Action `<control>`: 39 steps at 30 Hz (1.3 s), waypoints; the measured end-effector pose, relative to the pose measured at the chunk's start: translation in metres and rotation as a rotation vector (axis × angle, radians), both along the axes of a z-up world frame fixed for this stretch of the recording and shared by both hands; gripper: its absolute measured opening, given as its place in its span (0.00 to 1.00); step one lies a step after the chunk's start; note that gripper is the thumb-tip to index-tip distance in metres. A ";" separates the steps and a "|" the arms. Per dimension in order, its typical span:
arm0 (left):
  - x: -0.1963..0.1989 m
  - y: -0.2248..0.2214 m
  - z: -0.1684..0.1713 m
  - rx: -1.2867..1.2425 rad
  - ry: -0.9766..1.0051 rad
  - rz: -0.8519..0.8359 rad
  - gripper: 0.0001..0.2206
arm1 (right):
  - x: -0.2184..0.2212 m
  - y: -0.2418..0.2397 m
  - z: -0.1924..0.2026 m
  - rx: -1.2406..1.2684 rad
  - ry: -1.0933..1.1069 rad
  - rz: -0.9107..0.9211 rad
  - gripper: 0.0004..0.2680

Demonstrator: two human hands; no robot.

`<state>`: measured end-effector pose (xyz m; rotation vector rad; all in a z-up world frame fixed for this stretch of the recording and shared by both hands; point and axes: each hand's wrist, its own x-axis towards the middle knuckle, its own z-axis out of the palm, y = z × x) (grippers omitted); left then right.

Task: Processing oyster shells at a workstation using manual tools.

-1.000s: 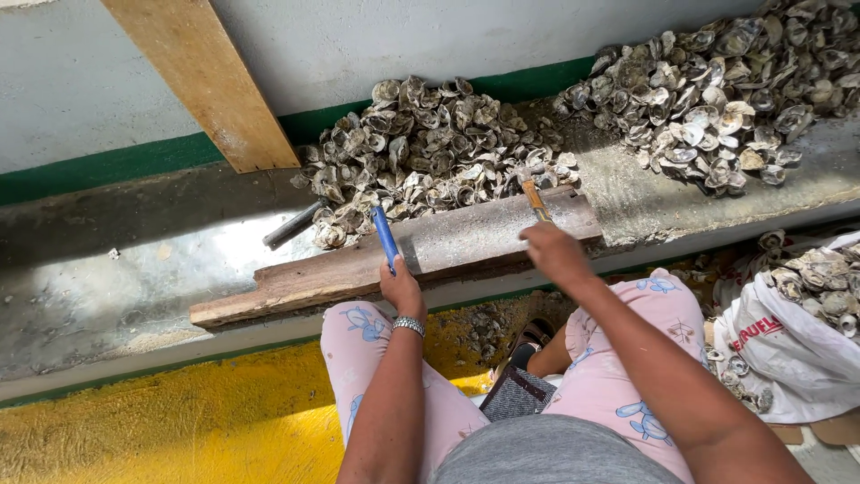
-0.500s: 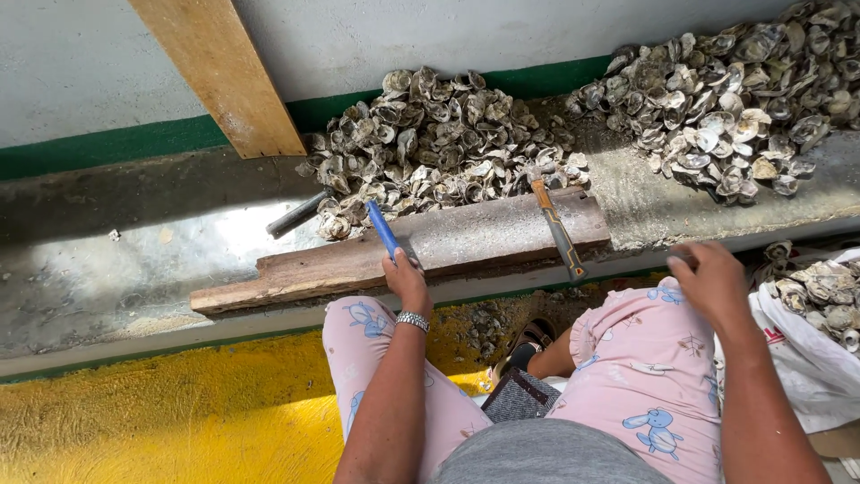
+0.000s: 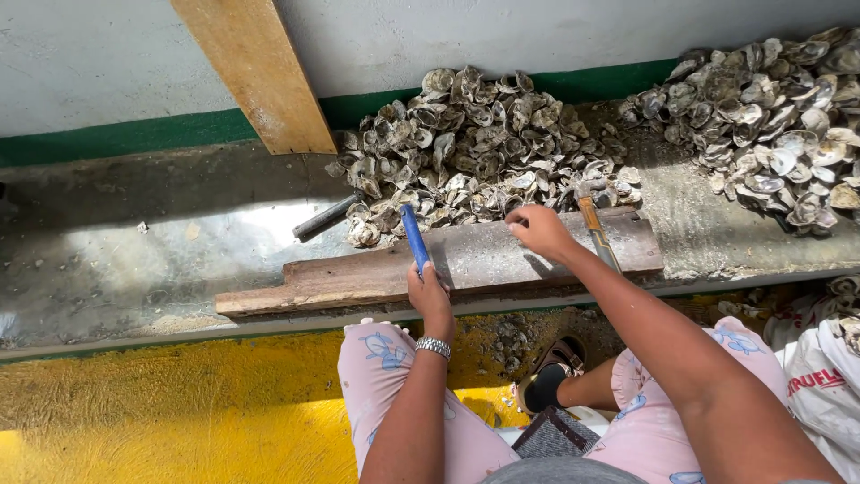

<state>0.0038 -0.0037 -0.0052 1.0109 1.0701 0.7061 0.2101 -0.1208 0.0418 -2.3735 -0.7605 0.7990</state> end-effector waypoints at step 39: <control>0.022 -0.012 -0.014 0.073 0.015 -0.073 0.13 | 0.023 -0.048 0.001 0.795 0.570 -0.499 0.21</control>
